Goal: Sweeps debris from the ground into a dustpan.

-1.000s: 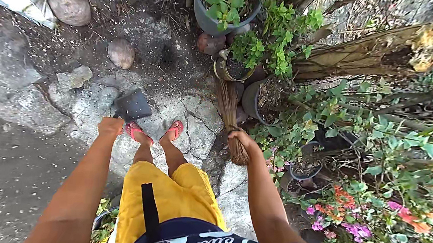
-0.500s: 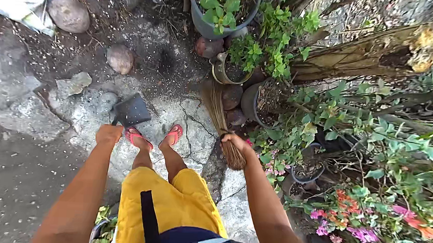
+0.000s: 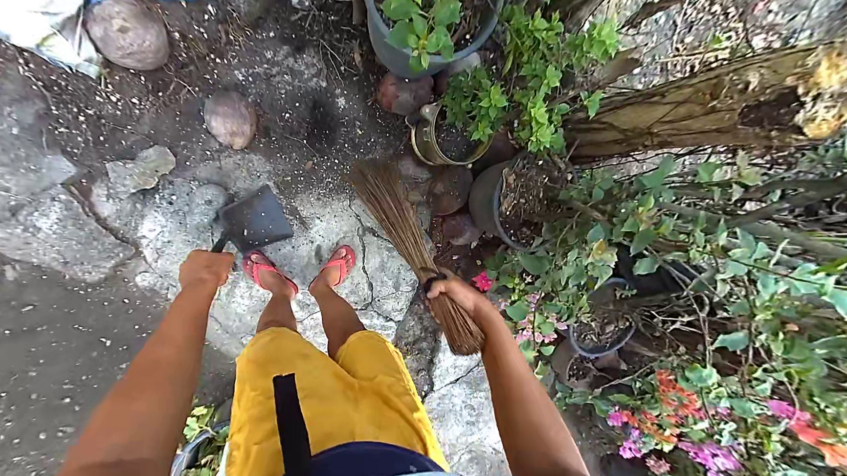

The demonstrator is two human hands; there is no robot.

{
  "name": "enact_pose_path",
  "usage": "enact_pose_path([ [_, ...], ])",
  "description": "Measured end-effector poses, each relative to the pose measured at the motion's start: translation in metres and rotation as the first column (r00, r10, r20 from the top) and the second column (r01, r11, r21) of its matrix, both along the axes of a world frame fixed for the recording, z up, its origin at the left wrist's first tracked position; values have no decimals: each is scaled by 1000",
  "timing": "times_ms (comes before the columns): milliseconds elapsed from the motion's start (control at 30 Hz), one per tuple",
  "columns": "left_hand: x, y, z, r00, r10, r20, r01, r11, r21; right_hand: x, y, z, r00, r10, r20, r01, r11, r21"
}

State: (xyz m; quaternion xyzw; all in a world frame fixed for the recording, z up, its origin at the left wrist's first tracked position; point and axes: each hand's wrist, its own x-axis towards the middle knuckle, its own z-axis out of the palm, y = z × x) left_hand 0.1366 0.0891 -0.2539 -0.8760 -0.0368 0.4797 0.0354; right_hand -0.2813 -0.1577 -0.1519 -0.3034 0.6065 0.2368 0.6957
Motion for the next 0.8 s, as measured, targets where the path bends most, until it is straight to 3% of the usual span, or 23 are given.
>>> enact_pose_path([
  [67,2,-3,2,1000,-5,-2,5,1000,7,-10,3,25,999,-49,15,50,998,-29],
  [133,2,-5,2,1000,7,10,-7,1000,0,-3,4,27,993,-110,-30,106,988,-109],
  [200,2,-9,5,1000,18,21,-18,1000,-5,15,4,-3,989,-130,-73,118,981,-155],
  [300,1,-12,5,999,24,29,-23,1000,-14,24,11,-49,997,-81,1,81,996,-35],
  [400,4,-18,13,999,26,20,-26,1000,-17,12,15,-13,999,-7,53,4,999,49],
  [467,4,-18,17,999,31,10,-31,999,-33,-2,16,22,999,-34,29,34,999,7],
  [533,6,-18,17,999,32,11,-31,998,-46,3,9,34,998,-61,-8,60,993,-106],
  [600,9,-15,15,999,36,18,-35,998,-43,24,-8,11,997,-53,-47,42,977,-209],
  [700,11,-12,13,998,58,12,-57,998,-40,41,-36,-51,998,43,-45,-48,991,-126],
  [733,13,-11,12,997,71,12,-70,997,-44,42,-41,-53,994,112,-20,-113,992,-63],
  [800,20,-9,11,995,97,18,-96,994,-57,42,-46,-24,979,201,19,-201,979,-20],
])
